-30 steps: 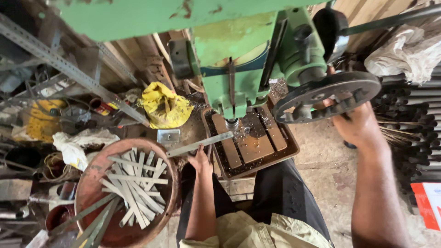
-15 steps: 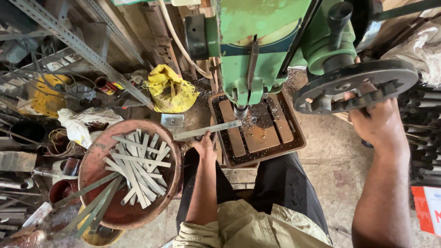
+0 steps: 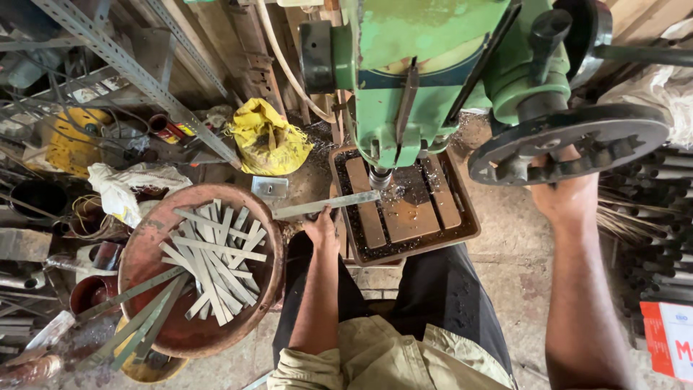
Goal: The person repeatedly drills holes into small metal strips using a green drill press. They pick each strip from a red basin, position it under the drill bit, operate the machine's wheel to drill, then return the strip to the basin.
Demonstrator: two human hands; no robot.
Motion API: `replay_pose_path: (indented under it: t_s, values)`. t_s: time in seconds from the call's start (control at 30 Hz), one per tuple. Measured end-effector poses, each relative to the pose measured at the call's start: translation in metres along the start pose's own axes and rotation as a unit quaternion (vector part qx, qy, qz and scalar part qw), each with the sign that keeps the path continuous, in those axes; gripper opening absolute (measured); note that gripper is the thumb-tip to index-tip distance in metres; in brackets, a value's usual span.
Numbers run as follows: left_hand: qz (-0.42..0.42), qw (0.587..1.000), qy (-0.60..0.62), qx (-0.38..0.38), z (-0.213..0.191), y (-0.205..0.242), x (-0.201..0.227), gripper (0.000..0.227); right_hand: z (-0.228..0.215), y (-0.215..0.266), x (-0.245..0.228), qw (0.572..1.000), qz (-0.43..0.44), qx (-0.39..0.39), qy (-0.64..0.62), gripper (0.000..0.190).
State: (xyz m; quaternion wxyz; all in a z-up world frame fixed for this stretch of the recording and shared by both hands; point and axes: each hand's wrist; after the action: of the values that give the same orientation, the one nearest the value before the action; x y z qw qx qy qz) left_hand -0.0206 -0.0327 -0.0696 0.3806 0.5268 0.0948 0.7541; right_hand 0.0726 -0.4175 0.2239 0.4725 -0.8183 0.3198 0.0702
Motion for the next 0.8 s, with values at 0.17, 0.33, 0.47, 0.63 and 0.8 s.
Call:
replay_pose_path:
  t_s: [0.17, 0.33, 0.47, 0.63, 0.8]
  values:
    - [0.159, 0.974, -0.151, 0.066, -0.008, -0.002, -0.023, 0.049, 0.001, 0.003, 0.001, 0.999, -0.013, 0.022, 0.039, 0.016]
    - [0.225, 0.926, -0.297, 0.067, 0.003, 0.046, 0.021, 0.031, 0.004, 0.006, 0.005, 0.998, 0.027, 0.024, 0.047, 0.005]
    - [0.377, 0.678, -0.628, -0.053, 0.026, 0.044, 0.059, 0.028, 0.008, 0.009, 0.008, 0.996, 0.074, 0.015, 0.042, 0.006]
    - [0.234, 0.513, -0.804, -0.189, 0.028, 0.02, 0.072, 0.062, 0.01, 0.008, 0.012, 0.996, 0.084, 0.014, 0.038, 0.007]
    - [0.168, 0.476, -0.836, -0.213, 0.033, -0.002, 0.073, 0.072, 0.017, 0.014, 0.024, 0.994, 0.082, 0.017, 0.065, 0.004]
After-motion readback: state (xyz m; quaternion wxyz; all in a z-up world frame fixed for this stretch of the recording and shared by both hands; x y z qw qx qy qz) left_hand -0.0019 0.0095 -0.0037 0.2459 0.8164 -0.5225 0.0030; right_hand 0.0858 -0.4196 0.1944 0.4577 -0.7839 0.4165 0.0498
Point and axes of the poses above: each hand's wrist, its own y-axis away from the middle knuckle, its own z-axis out of the palm, x = y × z
